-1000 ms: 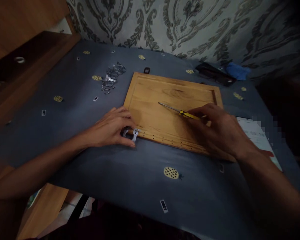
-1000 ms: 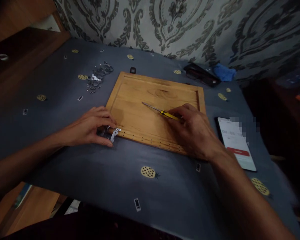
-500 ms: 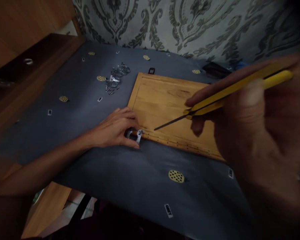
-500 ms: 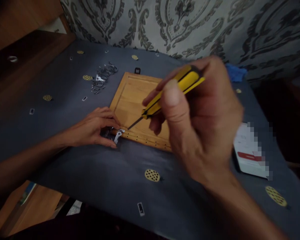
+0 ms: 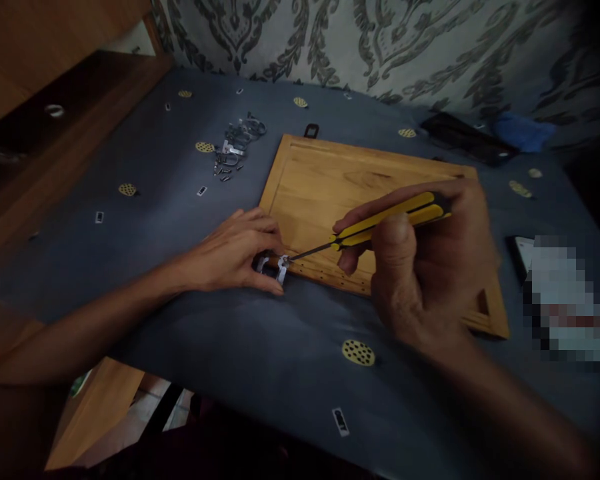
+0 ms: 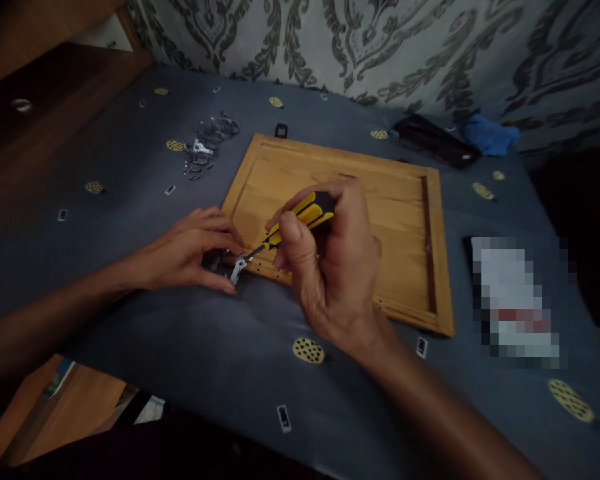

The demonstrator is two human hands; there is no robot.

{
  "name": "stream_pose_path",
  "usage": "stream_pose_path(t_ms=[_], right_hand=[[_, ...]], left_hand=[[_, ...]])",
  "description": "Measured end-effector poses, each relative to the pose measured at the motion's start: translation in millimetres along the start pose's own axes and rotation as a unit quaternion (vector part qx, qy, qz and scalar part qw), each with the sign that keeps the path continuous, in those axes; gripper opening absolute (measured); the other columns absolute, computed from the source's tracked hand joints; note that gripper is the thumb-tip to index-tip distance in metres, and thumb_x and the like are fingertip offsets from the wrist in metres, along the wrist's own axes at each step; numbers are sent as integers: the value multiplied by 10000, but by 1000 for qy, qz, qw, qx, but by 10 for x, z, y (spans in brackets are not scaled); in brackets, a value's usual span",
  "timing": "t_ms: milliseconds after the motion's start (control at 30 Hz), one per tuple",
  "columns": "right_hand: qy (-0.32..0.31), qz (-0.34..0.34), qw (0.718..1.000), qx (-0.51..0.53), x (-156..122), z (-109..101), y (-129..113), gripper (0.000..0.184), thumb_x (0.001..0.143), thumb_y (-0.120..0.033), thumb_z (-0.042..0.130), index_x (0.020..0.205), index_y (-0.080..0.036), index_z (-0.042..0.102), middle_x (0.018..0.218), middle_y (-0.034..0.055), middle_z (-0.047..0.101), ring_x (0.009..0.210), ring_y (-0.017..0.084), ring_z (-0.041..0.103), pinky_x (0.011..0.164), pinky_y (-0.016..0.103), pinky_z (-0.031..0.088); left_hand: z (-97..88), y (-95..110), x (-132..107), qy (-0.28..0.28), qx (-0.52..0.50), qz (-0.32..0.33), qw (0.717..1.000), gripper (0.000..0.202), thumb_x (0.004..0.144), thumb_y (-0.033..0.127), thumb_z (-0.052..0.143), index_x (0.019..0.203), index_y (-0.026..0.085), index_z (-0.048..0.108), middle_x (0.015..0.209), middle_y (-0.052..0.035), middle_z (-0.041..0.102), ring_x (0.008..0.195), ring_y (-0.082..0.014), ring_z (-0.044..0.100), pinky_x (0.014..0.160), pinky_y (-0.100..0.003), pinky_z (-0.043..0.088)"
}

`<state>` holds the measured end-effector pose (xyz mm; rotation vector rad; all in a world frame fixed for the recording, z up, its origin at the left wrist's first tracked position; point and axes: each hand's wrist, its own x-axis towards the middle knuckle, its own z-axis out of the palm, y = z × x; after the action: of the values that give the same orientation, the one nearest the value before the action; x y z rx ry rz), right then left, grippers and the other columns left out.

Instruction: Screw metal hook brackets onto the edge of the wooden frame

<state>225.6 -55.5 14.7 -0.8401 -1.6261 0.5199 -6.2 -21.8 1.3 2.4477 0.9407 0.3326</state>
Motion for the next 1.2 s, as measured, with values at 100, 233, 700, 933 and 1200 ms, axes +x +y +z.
stream_pose_path(t_ms=[100, 233, 700, 933, 1200], right_hand=[[-9, 0, 1000, 7, 15, 6, 12, 161, 1089, -444, 615, 1037, -294, 591, 887, -17, 734, 479, 99, 615, 394, 224, 480], [-9, -19, 1000, 19, 21, 13, 33, 128, 1094, -410, 614, 1038, -296, 595, 877, -24, 727, 504, 99, 633, 393, 213, 487], [-53, 10, 998, 29, 12, -16, -22, 53, 1073, -343, 653, 1058, -320, 608, 925, -45, 709, 540, 80, 655, 472, 246, 508], [-81, 37, 996, 0, 93, 15, -132, 116, 1037, -400, 694, 1009, -333, 603, 906, -41, 708, 597, 153, 647, 569, 347, 556], [-161, 133, 978, 20, 331, -37, -249, 208, 936, -463, 817, 1017, -315, 695, 813, -39, 672, 623, 174, 653, 591, 349, 539]], left_hand=[[-5, -2, 2, -2, -1, 0, 1000, 447, 838, 591, 874, 1054, 211, 777, 1116, -49, 724, 1119, -285, 601, 949, -393, 362], [-6, -7, 5, -3, -3, 4, 1000, 455, 839, 596, 871, 1069, 214, 778, 1112, -49, 723, 1119, -284, 604, 947, -390, 369], [-3, -4, 9, 1, 2, 6, 1000, 429, 817, 582, 895, 1010, 215, 786, 1115, -48, 725, 1106, -281, 615, 933, -385, 376], [10, 4, 2, 0, 0, -1, 1000, 379, 843, 534, 882, 1030, 220, 784, 1210, -61, 721, 1198, -315, 609, 1042, -440, 390], [9, -9, 9, 7, -11, 14, 1000, 434, 838, 599, 864, 1009, 209, 780, 1100, -60, 727, 1112, -294, 623, 984, -409, 393]])
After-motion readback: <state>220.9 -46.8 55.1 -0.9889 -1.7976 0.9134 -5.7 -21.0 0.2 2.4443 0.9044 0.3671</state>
